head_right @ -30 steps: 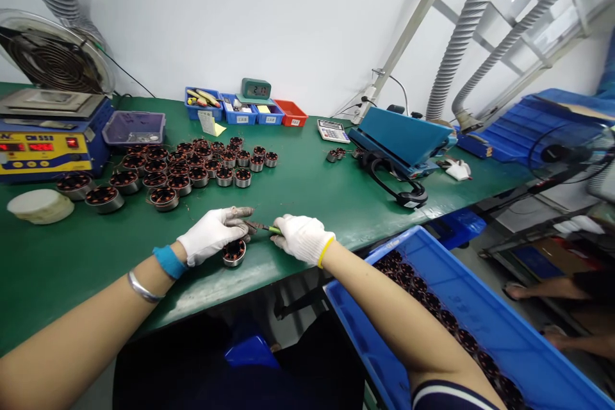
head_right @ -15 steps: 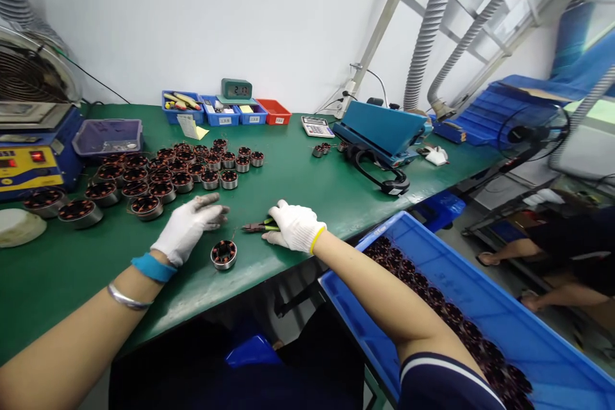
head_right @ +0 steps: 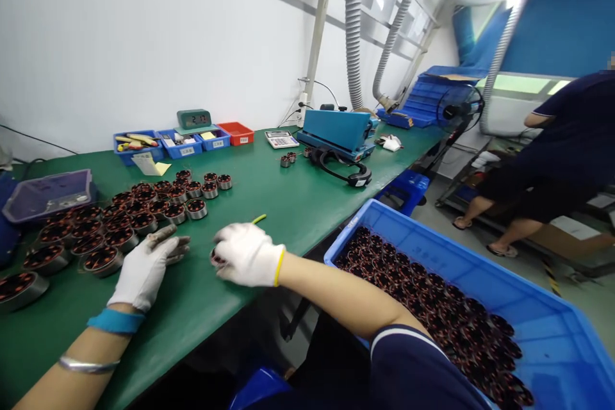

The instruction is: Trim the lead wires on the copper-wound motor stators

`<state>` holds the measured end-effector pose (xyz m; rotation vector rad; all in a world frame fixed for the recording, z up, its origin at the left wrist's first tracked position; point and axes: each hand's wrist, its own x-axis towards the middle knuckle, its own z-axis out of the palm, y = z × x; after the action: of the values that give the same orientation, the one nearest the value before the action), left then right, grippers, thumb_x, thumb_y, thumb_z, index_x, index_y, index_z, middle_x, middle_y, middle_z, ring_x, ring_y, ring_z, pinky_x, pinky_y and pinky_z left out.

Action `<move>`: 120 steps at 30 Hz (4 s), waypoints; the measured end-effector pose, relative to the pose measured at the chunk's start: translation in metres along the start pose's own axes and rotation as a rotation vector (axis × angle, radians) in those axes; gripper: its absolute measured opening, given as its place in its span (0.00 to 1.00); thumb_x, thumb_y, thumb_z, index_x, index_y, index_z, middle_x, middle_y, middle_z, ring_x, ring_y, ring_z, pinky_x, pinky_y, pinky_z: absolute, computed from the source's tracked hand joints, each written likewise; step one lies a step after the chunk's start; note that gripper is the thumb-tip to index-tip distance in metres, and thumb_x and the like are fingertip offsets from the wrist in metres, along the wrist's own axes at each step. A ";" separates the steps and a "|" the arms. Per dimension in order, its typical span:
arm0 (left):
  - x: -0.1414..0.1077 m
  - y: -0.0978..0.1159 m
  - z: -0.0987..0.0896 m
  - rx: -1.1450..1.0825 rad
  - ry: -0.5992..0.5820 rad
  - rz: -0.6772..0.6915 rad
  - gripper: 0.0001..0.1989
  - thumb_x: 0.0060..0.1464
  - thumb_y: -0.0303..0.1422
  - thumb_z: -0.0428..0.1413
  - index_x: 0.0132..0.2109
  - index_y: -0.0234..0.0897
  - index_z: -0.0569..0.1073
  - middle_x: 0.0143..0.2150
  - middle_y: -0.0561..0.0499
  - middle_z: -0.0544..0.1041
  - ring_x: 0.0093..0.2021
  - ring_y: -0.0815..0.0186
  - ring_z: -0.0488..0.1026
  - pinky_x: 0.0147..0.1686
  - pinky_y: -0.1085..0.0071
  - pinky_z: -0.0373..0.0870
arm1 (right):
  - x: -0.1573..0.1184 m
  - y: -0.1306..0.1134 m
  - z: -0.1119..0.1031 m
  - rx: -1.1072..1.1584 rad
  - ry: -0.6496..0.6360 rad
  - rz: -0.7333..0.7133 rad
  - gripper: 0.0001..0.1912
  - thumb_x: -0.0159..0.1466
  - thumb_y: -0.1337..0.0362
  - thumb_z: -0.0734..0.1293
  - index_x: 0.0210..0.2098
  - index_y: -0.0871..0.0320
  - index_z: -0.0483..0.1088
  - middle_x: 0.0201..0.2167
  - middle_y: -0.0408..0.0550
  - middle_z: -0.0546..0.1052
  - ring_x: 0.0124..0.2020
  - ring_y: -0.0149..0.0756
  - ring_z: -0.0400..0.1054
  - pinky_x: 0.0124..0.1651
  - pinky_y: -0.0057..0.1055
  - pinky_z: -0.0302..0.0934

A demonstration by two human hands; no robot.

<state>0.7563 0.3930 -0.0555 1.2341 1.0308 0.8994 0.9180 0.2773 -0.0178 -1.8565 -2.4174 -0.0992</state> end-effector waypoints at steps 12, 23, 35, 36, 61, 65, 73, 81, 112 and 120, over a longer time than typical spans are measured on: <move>0.002 -0.005 0.001 0.480 0.004 0.195 0.26 0.50 0.36 0.55 0.57 0.35 0.68 0.43 0.45 0.79 0.48 0.57 0.74 0.59 0.58 0.63 | -0.012 0.081 0.006 0.002 0.018 0.750 0.40 0.62 0.50 0.62 0.65 0.65 0.48 0.64 0.67 0.54 0.63 0.52 0.52 0.59 0.45 0.51; 0.005 -0.004 0.005 0.576 0.151 0.348 0.24 0.51 0.36 0.54 0.55 0.35 0.69 0.42 0.45 0.79 0.46 0.59 0.75 0.55 0.61 0.67 | -0.019 0.009 0.019 0.031 -0.093 0.570 0.22 0.63 0.59 0.58 0.56 0.55 0.63 0.48 0.55 0.70 0.44 0.46 0.68 0.43 0.39 0.62; 0.014 0.000 -0.003 0.319 0.266 0.370 0.25 0.50 0.32 0.53 0.56 0.30 0.65 0.51 0.39 0.74 0.53 0.60 0.72 0.57 0.63 0.66 | 0.122 0.015 0.015 0.149 0.000 0.437 0.20 0.63 0.57 0.60 0.53 0.57 0.64 0.53 0.58 0.65 0.49 0.49 0.67 0.46 0.43 0.64; 0.014 0.001 -0.004 0.306 0.265 0.367 0.26 0.50 0.31 0.53 0.57 0.29 0.65 0.51 0.39 0.74 0.53 0.60 0.72 0.56 0.64 0.67 | 0.119 0.012 0.012 0.152 -0.001 0.441 0.19 0.63 0.57 0.60 0.51 0.57 0.65 0.51 0.58 0.66 0.47 0.48 0.68 0.44 0.42 0.65; -0.025 0.004 0.013 1.000 -0.443 0.323 0.55 0.42 0.43 0.61 0.69 0.35 0.39 0.47 0.42 0.76 0.48 0.50 0.74 0.44 0.63 0.69 | -0.008 -0.040 0.011 0.906 0.255 0.239 0.26 0.59 0.71 0.58 0.57 0.60 0.60 0.39 0.49 0.76 0.41 0.34 0.71 0.48 0.35 0.66; -0.023 0.002 0.014 1.139 -0.429 0.447 0.53 0.43 0.46 0.59 0.69 0.32 0.41 0.47 0.40 0.75 0.48 0.48 0.72 0.48 0.58 0.66 | -0.047 -0.053 0.018 0.642 0.401 -0.057 0.19 0.57 0.72 0.61 0.47 0.57 0.69 0.41 0.51 0.76 0.48 0.41 0.69 0.56 0.44 0.60; -0.022 0.000 0.013 1.107 -0.381 0.537 0.56 0.38 0.51 0.61 0.68 0.29 0.47 0.46 0.40 0.75 0.49 0.48 0.70 0.50 0.56 0.65 | -0.011 -0.004 0.020 0.771 0.289 0.444 0.16 0.60 0.61 0.65 0.47 0.56 0.71 0.46 0.49 0.75 0.46 0.39 0.69 0.50 0.38 0.64; -0.021 -0.001 0.014 1.055 -0.427 0.463 0.58 0.40 0.49 0.60 0.68 0.23 0.40 0.52 0.36 0.73 0.54 0.46 0.68 0.53 0.56 0.64 | 0.020 -0.003 0.030 0.666 0.377 0.324 0.06 0.59 0.66 0.63 0.32 0.59 0.71 0.36 0.48 0.75 0.41 0.36 0.69 0.48 0.35 0.62; -0.049 0.018 0.020 1.079 -0.305 0.325 0.41 0.44 0.41 0.56 0.65 0.38 0.55 0.48 0.45 0.77 0.46 0.51 0.75 0.44 0.60 0.71 | 0.002 -0.010 0.046 1.452 0.350 0.710 0.03 0.58 0.64 0.61 0.29 0.56 0.60 0.21 0.38 0.66 0.21 0.27 0.63 0.28 0.27 0.65; -0.049 0.014 0.018 0.961 -0.305 0.324 0.39 0.46 0.48 0.56 0.62 0.37 0.60 0.44 0.46 0.77 0.43 0.55 0.76 0.43 0.62 0.72 | 0.003 -0.010 0.052 1.309 0.343 0.673 0.01 0.60 0.65 0.60 0.31 0.56 0.60 0.24 0.40 0.69 0.22 0.28 0.65 0.27 0.27 0.66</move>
<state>0.7591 0.3431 -0.0349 2.3112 1.0513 0.3941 0.9064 0.2829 -0.0696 -1.5583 -0.9626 0.8749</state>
